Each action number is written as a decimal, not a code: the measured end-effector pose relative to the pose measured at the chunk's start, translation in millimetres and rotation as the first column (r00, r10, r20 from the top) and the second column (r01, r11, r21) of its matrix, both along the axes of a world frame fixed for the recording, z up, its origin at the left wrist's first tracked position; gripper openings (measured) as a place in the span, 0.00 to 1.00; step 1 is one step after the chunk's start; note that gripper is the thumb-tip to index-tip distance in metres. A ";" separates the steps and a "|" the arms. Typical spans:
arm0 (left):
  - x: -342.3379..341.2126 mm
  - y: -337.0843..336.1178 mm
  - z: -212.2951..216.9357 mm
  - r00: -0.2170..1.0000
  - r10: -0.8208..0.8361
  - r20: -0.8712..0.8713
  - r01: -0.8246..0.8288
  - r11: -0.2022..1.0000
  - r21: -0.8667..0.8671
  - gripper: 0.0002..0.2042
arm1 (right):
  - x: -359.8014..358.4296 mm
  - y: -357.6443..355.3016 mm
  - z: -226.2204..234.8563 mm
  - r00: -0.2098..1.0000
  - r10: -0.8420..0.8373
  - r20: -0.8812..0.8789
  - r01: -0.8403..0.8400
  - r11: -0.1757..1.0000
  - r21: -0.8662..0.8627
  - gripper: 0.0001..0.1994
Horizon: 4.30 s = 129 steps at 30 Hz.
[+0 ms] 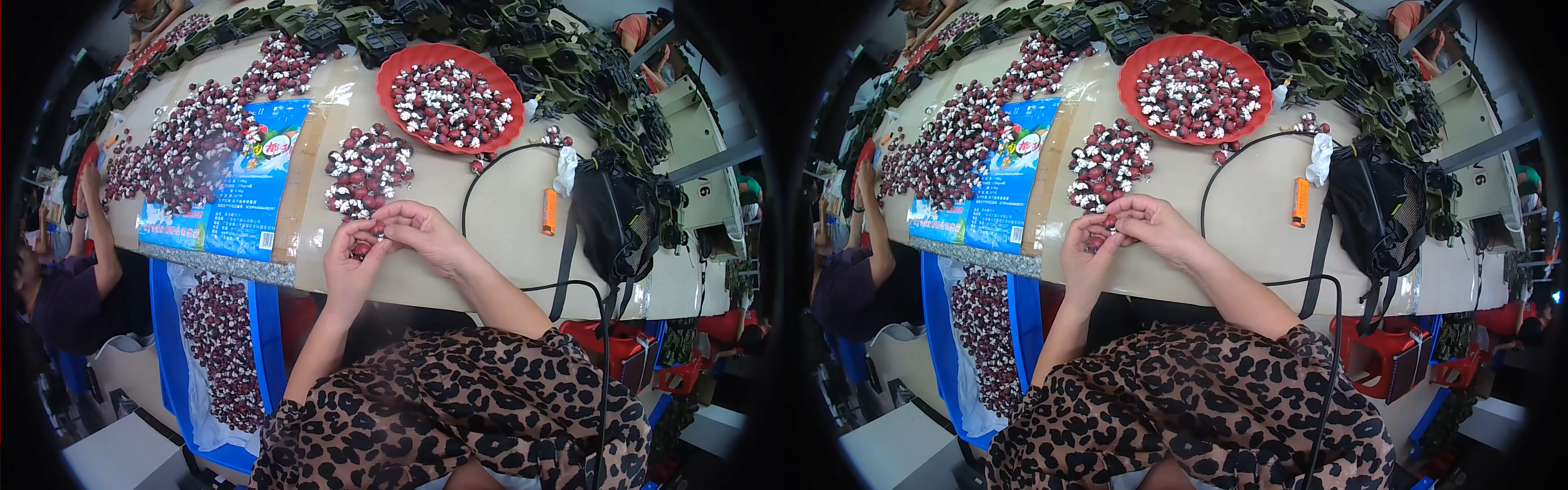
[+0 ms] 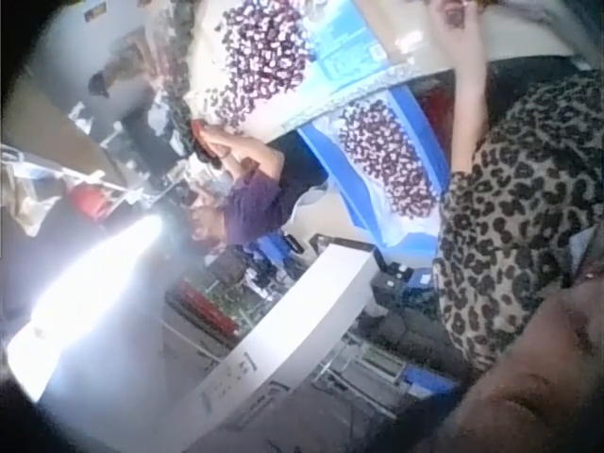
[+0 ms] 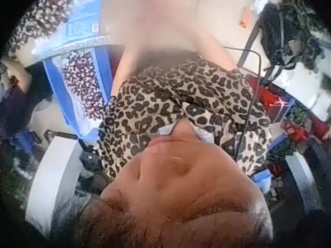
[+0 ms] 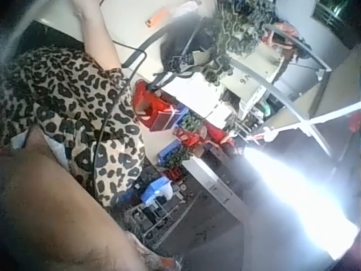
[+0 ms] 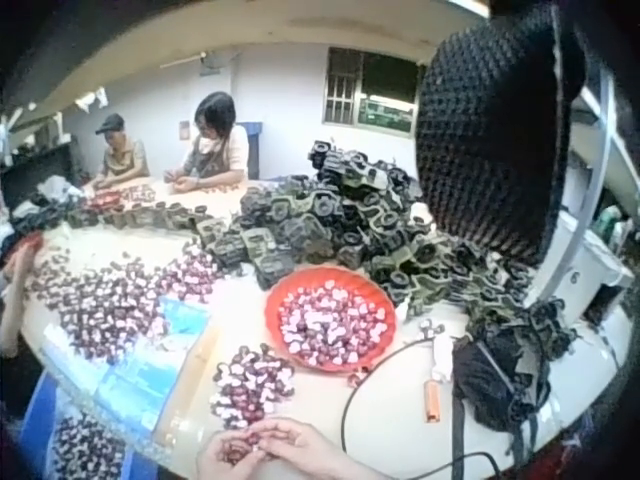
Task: The person assembles small red and white plastic components by hand at a factory workbench.
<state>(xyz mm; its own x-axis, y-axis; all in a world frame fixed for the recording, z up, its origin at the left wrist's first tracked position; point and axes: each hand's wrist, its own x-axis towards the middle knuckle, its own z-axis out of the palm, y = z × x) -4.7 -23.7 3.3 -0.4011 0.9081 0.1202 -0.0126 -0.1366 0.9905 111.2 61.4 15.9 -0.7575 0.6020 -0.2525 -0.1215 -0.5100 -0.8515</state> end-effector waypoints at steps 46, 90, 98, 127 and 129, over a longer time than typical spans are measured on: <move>-6.6 2.7 3.3 0.990 -0.090 0.105 0.096 0.994 -0.051 0.12 | 0.3 2.7 -2.2 0.995 -0.097 0.032 0.071 0.887 0.456 0.14; -14.3 4.2 2.0 0.920 -0.135 0.368 0.162 0.986 -0.043 0.11 | -2.4 -0.7 1.5 0.997 -0.070 0.021 0.061 0.956 0.287 0.09; -32.8 4.9 14.2 0.693 -0.045 0.719 0.137 0.988 -0.071 0.05 | 5.4 20.2 -1.4 0.864 -0.425 0.270 0.166 0.747 0.643 0.08; -4.8 13.4 6.9 0.931 -0.026 0.364 0.053 0.997 -0.064 0.13 | 2.4 10.3 3.7 0.989 -0.144 -0.029 0.137 0.975 -0.175 0.08; -4.8 13.4 7.9 0.934 -0.036 0.356 0.061 0.996 -0.059 0.13 | 3.0 9.9 1.6 0.994 -0.105 -0.014 0.102 0.985 -0.138 0.08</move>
<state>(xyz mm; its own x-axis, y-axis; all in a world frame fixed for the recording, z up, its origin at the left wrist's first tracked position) -9.4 -10.3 11.3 -0.3612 0.9287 -0.0844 -0.3689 -0.0592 0.9276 114.3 71.3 17.5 -0.6994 0.6379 -0.3223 -0.1970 -0.6056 -0.7710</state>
